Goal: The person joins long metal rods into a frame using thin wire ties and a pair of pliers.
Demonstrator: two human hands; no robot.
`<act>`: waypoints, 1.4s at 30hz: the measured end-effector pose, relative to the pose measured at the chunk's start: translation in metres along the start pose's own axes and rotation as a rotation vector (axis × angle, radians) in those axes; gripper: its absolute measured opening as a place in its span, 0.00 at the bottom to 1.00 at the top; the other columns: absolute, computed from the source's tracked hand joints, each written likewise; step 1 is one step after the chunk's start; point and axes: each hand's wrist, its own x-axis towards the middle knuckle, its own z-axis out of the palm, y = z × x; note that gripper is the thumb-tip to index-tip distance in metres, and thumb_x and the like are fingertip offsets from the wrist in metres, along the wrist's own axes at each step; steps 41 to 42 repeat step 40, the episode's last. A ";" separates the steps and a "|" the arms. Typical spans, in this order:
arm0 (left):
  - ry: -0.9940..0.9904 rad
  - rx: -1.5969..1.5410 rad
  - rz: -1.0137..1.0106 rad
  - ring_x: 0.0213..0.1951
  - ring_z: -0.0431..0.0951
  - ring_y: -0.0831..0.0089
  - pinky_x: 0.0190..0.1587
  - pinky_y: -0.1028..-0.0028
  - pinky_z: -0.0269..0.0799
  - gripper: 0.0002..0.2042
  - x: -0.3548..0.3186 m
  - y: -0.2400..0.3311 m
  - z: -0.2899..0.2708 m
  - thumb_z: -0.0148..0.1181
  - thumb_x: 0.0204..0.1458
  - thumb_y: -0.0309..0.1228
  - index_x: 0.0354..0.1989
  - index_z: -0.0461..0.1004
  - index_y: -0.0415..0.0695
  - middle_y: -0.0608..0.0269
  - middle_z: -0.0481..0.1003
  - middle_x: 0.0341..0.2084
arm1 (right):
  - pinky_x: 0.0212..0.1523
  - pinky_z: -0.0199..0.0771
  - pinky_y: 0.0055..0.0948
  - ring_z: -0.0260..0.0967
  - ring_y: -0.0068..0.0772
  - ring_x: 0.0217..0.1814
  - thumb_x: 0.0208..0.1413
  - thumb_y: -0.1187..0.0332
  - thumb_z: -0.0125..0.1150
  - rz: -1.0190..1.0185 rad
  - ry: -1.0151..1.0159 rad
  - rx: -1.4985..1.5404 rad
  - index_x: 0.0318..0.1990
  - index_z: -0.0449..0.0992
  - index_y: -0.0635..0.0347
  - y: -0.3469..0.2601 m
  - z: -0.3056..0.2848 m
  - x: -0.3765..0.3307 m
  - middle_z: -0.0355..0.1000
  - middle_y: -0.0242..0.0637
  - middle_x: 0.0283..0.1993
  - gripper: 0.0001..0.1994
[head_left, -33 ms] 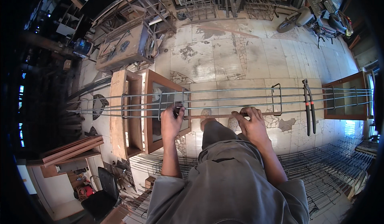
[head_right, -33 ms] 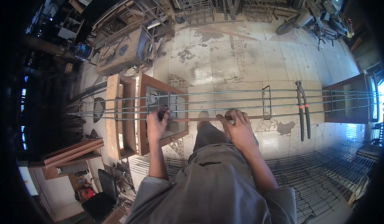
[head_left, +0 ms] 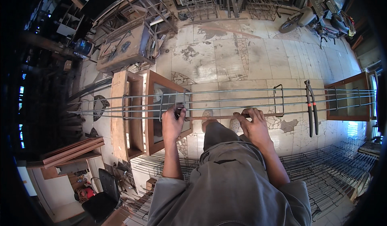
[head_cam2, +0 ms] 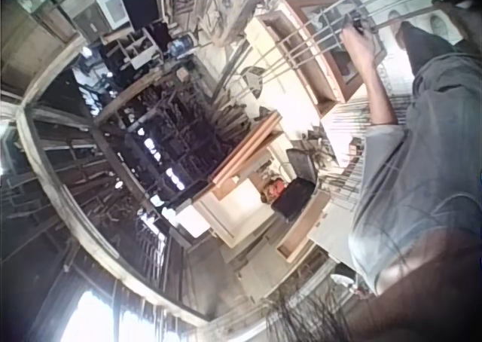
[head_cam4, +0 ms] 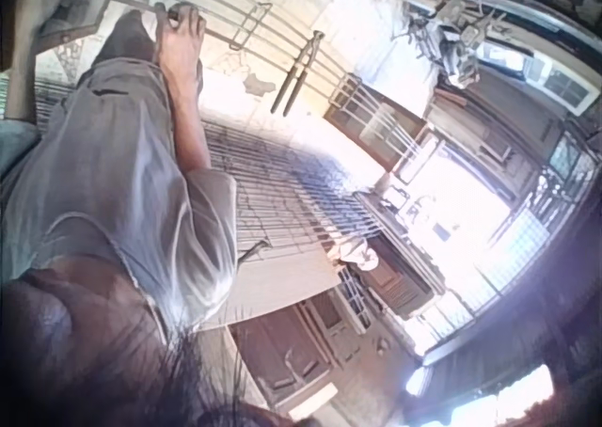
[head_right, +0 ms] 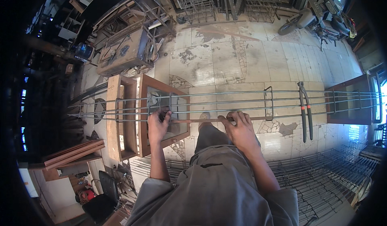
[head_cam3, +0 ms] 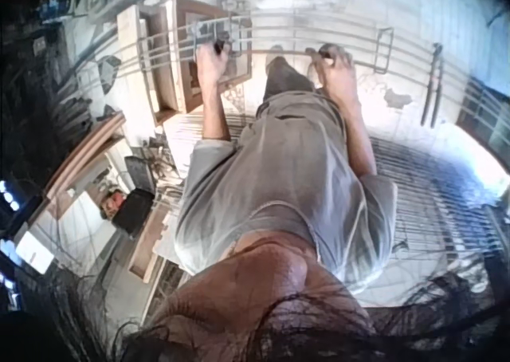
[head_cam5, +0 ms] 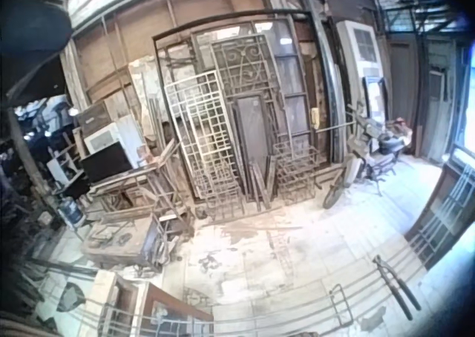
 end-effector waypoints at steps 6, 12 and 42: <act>-0.012 -0.033 -0.034 0.20 0.78 0.63 0.28 0.66 0.72 0.06 0.000 -0.003 0.003 0.62 0.54 0.25 0.38 0.78 0.35 0.47 0.78 0.22 | 0.56 0.65 0.42 0.66 0.38 0.54 0.54 0.71 0.59 -0.005 -0.011 -0.011 0.54 0.76 0.50 0.001 0.000 0.000 0.68 0.34 0.47 0.18; -0.019 0.025 0.004 0.21 0.78 0.61 0.29 0.65 0.72 0.07 0.002 0.005 0.000 0.63 0.53 0.25 0.38 0.78 0.35 0.47 0.78 0.22 | 0.55 0.65 0.41 0.66 0.37 0.54 0.54 0.70 0.60 0.001 0.004 -0.008 0.53 0.77 0.49 0.002 -0.001 0.000 0.68 0.33 0.47 0.18; -0.429 -1.262 -0.240 0.41 0.79 0.61 0.45 0.66 0.80 0.19 -0.038 0.064 0.004 0.52 0.65 0.47 0.39 0.73 0.39 0.48 0.75 0.36 | 0.54 0.66 0.52 0.67 0.48 0.56 0.58 0.66 0.64 0.560 0.320 -0.263 0.59 0.73 0.52 0.005 -0.024 -0.008 0.68 0.45 0.51 0.21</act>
